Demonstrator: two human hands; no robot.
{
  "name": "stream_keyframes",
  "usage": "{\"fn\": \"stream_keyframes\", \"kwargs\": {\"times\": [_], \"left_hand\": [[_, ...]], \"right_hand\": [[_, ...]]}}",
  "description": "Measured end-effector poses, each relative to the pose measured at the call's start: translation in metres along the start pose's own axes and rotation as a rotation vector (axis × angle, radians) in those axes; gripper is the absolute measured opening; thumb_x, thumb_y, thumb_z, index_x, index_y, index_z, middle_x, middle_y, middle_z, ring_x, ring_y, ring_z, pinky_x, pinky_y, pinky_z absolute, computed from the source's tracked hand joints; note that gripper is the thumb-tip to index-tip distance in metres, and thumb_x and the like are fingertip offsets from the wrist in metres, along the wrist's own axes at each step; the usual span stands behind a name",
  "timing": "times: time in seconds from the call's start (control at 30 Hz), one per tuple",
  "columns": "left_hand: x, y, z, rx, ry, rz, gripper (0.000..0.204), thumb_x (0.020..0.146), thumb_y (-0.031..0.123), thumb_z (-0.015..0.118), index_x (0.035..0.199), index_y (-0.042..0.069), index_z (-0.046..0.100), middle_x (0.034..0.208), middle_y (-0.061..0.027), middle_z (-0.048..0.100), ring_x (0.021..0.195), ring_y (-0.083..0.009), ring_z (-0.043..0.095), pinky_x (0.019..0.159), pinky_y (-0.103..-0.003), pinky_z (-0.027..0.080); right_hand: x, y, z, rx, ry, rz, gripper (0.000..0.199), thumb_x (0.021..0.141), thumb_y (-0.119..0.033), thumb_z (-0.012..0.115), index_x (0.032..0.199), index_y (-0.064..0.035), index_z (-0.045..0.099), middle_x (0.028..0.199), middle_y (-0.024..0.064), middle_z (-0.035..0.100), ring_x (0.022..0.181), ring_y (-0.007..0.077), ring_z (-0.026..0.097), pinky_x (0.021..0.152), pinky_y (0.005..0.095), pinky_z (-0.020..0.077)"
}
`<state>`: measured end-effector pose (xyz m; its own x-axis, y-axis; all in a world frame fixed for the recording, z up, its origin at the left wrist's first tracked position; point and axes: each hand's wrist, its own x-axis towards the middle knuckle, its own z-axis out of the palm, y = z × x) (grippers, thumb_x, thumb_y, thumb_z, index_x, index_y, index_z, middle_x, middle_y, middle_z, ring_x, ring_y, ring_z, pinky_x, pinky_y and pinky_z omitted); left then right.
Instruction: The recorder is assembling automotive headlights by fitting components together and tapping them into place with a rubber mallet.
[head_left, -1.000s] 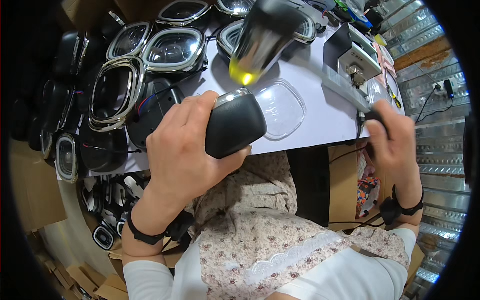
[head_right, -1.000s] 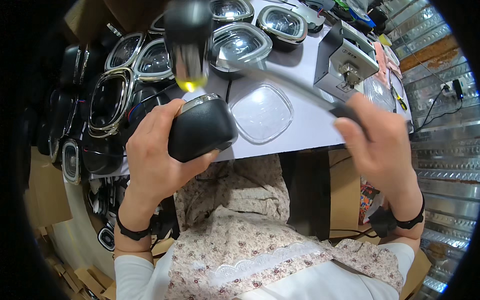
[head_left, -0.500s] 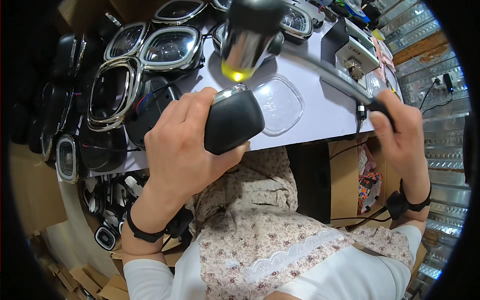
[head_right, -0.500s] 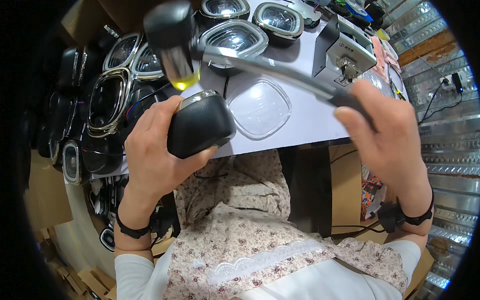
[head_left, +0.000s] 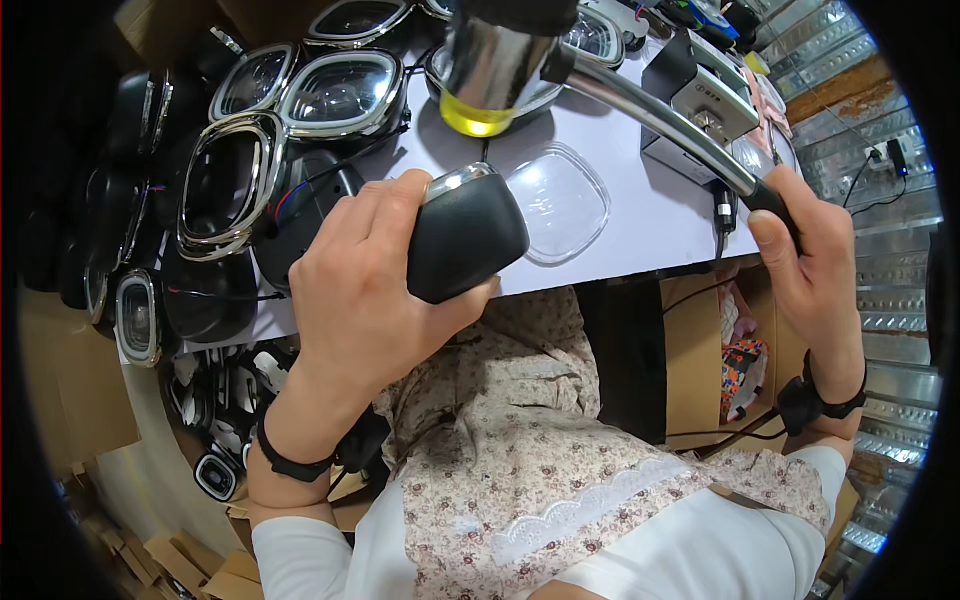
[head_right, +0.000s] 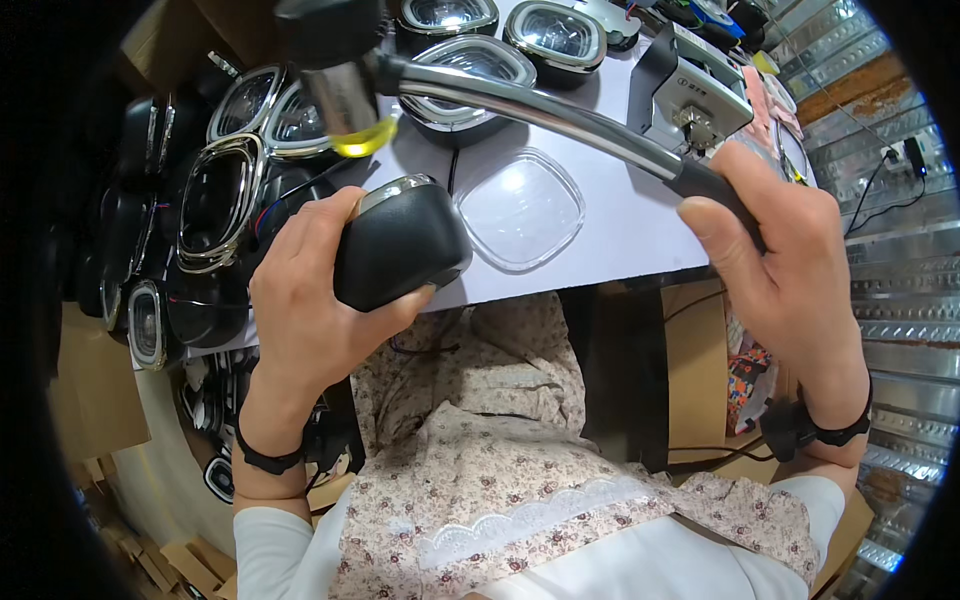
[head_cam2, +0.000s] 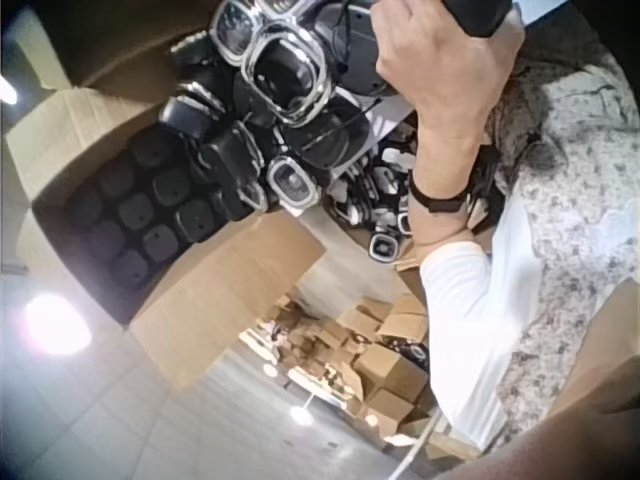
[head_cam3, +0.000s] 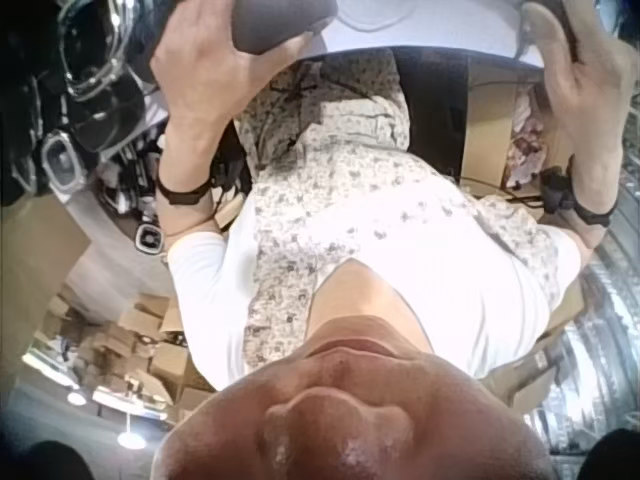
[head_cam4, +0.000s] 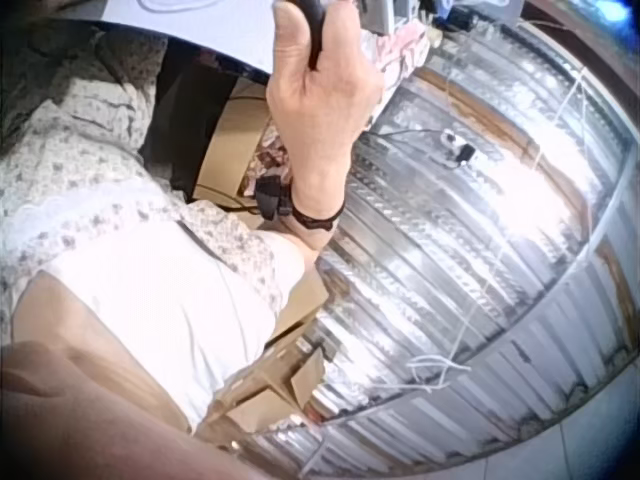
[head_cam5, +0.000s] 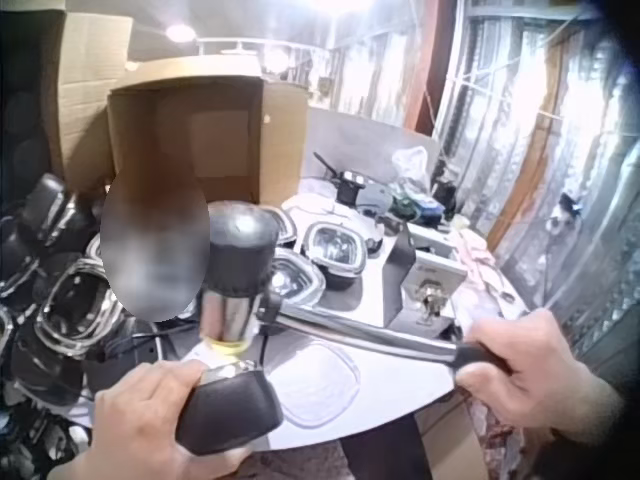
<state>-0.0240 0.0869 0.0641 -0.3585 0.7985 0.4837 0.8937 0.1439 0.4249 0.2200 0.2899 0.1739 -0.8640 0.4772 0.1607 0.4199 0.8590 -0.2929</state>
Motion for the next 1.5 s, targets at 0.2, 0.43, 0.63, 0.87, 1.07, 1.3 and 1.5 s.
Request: {"fn": "stream_keyframes", "kwargs": {"times": [0.2,0.43,0.63,0.87,1.07,1.3,1.5], "left_hand": [[0.002,0.001,0.001,0.002,-0.002,0.006,0.071,0.061,0.026,0.092,0.123,0.008,0.063,0.1,-0.0118,0.068,0.089,-0.0315,0.068,0.077,-0.041,0.055],[0.003,-0.001,0.003,0.026,-0.015,0.031,0.067,0.064,0.034,0.089,0.118,0.006,0.063,0.104,-0.0106,0.068,0.088,-0.0314,0.067,0.074,-0.042,0.056],[0.003,-0.004,0.006,0.028,0.044,0.075,0.069,0.063,0.034,0.09,0.12,0.006,0.063,0.101,-0.0107,0.067,0.087,-0.0311,0.067,0.073,-0.041,0.055],[-0.004,-0.003,-0.001,0.01,-0.018,0.003,0.073,0.059,0.023,0.092,0.124,0.006,0.062,0.106,-0.0111,0.068,0.094,-0.0291,0.068,0.084,-0.039,0.055],[-0.009,-0.005,-0.001,0.002,0.004,-0.001,0.075,0.059,0.022,0.092,0.125,0.005,0.061,0.108,-0.0122,0.069,0.097,-0.0287,0.069,0.087,-0.039,0.055],[-0.027,-0.005,0.0,-0.023,0.054,0.017,0.079,0.057,0.019,0.093,0.128,0.006,0.061,0.11,-0.0127,0.068,0.098,-0.029,0.068,0.089,-0.039,0.054],[-0.036,-0.002,-0.002,-0.061,0.048,0.036,0.082,0.056,0.019,0.093,0.13,0.004,0.06,0.113,-0.0122,0.066,0.099,-0.0271,0.067,0.09,-0.038,0.054]], "right_hand": [[0.0,0.001,-0.004,-0.083,-0.003,-0.076,0.028,0.099,-0.023,0.066,0.087,-0.002,0.053,0.062,0.0189,0.047,0.055,0.0386,0.05,0.051,0.0402,0.0388],[-0.005,0.016,0.011,-0.074,-0.024,-0.086,0.027,0.1,-0.02,0.065,0.086,-0.0015,0.051,0.061,0.0174,0.044,0.054,0.0378,0.043,0.051,0.0406,0.0366],[-0.006,0.013,0.02,0.017,0.032,-0.122,0.026,0.098,-0.021,0.067,0.088,-0.0016,0.053,0.061,0.0176,0.045,0.056,0.0406,0.045,0.051,0.0417,0.0372],[-0.015,0.065,0.035,-0.078,0.047,0.113,0.029,0.101,-0.03,0.064,0.094,-0.0031,0.058,0.059,0.0163,0.049,0.053,0.0361,0.05,0.052,0.0413,0.0379],[-0.023,0.127,0.094,-0.067,0.13,0.349,0.031,0.104,-0.034,0.059,0.098,-0.0033,0.059,0.067,0.0194,0.059,0.061,0.0394,0.058,0.057,0.0465,0.0412],[-0.034,0.156,0.155,0.123,0.091,0.496,0.029,0.104,-0.032,0.057,0.104,-0.0025,0.059,0.075,0.0239,0.064,0.075,0.0454,0.064,0.067,0.0498,0.0465],[-0.026,0.155,0.164,0.043,0.131,0.468,0.029,0.103,-0.032,0.057,0.109,-0.0035,0.06,0.08,0.0236,0.066,0.08,0.0453,0.065,0.07,0.0504,0.0477]]}}
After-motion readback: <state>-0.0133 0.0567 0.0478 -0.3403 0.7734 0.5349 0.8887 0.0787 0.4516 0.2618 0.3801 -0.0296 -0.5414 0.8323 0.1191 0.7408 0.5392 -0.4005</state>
